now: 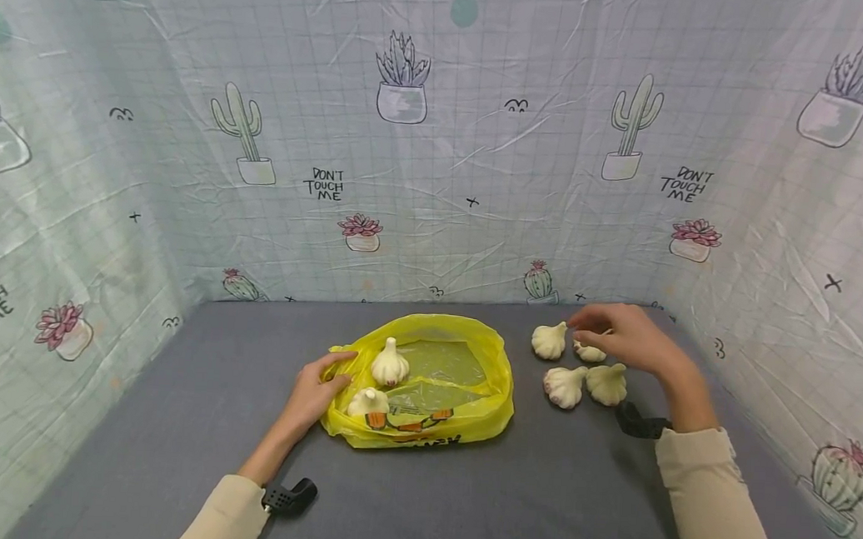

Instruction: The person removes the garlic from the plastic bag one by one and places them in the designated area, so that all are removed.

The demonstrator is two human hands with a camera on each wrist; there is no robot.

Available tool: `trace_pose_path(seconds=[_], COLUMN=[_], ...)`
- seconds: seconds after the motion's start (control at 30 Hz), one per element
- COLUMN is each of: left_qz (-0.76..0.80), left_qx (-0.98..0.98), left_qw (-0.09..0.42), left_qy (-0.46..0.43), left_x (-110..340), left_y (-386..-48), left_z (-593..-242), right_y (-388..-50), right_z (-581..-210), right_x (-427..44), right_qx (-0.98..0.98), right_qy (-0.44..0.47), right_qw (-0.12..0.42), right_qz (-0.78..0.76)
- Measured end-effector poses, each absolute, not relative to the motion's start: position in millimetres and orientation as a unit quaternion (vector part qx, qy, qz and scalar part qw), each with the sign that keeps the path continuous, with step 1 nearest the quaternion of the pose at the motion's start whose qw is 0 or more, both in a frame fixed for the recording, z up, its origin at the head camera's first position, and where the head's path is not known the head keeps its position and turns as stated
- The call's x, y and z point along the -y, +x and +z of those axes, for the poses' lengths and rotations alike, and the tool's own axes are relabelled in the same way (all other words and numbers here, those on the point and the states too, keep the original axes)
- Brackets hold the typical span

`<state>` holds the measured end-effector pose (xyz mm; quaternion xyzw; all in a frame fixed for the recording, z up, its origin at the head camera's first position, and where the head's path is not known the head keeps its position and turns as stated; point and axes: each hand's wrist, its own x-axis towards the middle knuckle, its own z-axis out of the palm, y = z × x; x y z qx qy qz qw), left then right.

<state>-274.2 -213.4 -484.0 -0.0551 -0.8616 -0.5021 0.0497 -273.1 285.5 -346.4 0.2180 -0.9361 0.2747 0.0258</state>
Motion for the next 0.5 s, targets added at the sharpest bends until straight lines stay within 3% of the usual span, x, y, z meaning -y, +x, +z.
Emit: trace_pose_path(seconds=[0.5], left_qz=[-0.508], left_qx=[0.859], left_qw=[0.049], left_qy=[-0.054], left_x=[214], left_y=[-277], left_z=[-487], right_y=[-275], right_z=[-350], right_x=[-267], right_qx=[0.932], right_qy=[0.237], right_qw=[0.04], right_qz=[0.273])
